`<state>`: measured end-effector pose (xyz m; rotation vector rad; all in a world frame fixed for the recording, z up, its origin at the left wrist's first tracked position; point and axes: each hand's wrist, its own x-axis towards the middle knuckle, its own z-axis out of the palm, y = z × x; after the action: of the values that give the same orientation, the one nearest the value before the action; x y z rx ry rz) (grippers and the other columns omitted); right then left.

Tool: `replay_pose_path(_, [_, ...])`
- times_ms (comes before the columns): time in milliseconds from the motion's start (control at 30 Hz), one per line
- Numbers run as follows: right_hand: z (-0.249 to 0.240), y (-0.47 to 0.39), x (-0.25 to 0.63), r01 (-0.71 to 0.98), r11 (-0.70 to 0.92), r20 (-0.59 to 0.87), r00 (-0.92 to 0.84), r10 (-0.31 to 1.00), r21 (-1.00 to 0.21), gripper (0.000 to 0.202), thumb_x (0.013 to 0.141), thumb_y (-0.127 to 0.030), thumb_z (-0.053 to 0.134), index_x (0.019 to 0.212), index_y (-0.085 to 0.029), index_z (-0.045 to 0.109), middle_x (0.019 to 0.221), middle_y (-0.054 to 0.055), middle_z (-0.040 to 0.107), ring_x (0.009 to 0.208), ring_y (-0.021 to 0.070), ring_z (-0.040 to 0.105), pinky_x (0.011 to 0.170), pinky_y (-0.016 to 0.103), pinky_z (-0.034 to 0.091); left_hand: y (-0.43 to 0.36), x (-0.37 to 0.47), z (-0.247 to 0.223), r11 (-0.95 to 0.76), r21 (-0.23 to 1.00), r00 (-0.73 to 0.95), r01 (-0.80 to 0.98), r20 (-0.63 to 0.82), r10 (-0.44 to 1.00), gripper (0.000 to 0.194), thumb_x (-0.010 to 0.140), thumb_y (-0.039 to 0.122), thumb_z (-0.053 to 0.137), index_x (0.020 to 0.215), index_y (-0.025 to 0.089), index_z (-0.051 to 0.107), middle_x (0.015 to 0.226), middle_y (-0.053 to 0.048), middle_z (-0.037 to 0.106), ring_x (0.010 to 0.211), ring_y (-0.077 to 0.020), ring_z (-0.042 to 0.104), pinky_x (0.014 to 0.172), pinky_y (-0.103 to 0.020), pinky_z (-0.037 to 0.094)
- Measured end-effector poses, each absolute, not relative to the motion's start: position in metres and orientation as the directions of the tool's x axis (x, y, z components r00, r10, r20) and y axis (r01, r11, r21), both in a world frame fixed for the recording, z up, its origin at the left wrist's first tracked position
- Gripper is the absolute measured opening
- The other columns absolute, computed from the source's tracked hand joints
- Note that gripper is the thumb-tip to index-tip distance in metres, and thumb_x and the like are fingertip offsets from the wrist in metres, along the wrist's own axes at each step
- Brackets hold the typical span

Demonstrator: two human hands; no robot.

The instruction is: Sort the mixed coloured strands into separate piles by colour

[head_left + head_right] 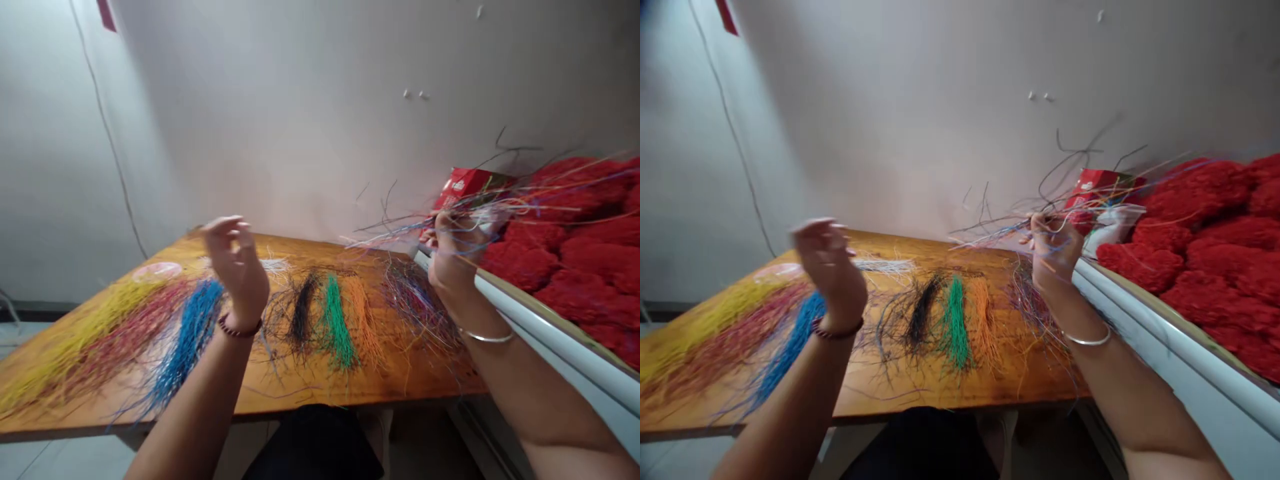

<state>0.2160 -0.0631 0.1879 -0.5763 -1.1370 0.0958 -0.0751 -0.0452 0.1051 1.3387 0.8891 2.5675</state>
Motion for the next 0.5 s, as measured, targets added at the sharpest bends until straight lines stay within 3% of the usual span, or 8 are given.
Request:
replay_pose_path(33, [0.180, -0.064, 0.210, 0.192, 0.832, 0.802, 0.444, 0.400, -0.521, 0.036, 0.069, -0.048, 0.079, 0.073, -0.016, 0.062, 0.060, -0.003, 0.060, 0.042, 0.0057, 0.047, 0.039, 0.020, 0.037, -0.038, -0.072, 0.098, -0.797, 0.560, -0.587, 0.226, 0.731, 0.348, 0.022, 0.095, 0.033, 0.054, 0.110, 0.017, 0.060, 0.095, -0.006, 0.057, 0.076, -0.0100, 0.051, 0.056, -0.018, 0.038])
replay_pose_path(167, [0.146, -0.060, 0.191, 0.025, 0.808, 0.739, 0.422, 0.525, -0.589, 0.037, 0.067, -0.049, 0.080, 0.068, -0.017, 0.061, 0.052, -0.005, 0.054, 0.041, 0.0069, 0.048, 0.042, 0.022, 0.040, -0.005, -0.070, 0.064, -0.707, 0.673, -0.291, 0.216, 0.736, 0.611, 0.033, 0.095, 0.042, 0.053, 0.118, 0.020, 0.062, 0.088, -0.006, 0.061, 0.073, -0.0128, 0.053, 0.059, -0.022, 0.040])
replay_pose_path(333, [0.104, -0.046, 0.182, -0.147, 0.761, 0.677, 0.372, 0.635, -0.632, 0.033, 0.066, -0.044, 0.082, 0.068, -0.019, 0.062, 0.059, -0.003, 0.059, 0.048, 0.0076, 0.051, 0.045, 0.022, 0.039, 0.011, -0.076, 0.041, -0.664, 0.742, -0.143, 0.089, 0.669, 0.729, 0.049, 0.094, 0.054, 0.048, 0.126, 0.019, 0.060, 0.079, -0.005, 0.060, 0.067, -0.0124, 0.049, 0.061, -0.023, 0.040])
replay_pose_path(500, [0.073, -0.032, 0.190, -0.234, 0.653, 0.575, 0.325, 0.751, -0.720, 0.030, 0.065, -0.046, 0.083, 0.072, -0.021, 0.067, 0.064, -0.002, 0.061, 0.049, 0.0074, 0.051, 0.044, 0.021, 0.036, 0.011, -0.071, 0.037, -0.546, 0.837, -0.033, -0.016, 0.546, 0.837, 0.053, 0.089, 0.060, 0.052, 0.115, 0.016, 0.068, 0.072, -0.003, 0.055, 0.059, -0.0101, 0.043, 0.052, -0.021, 0.034])
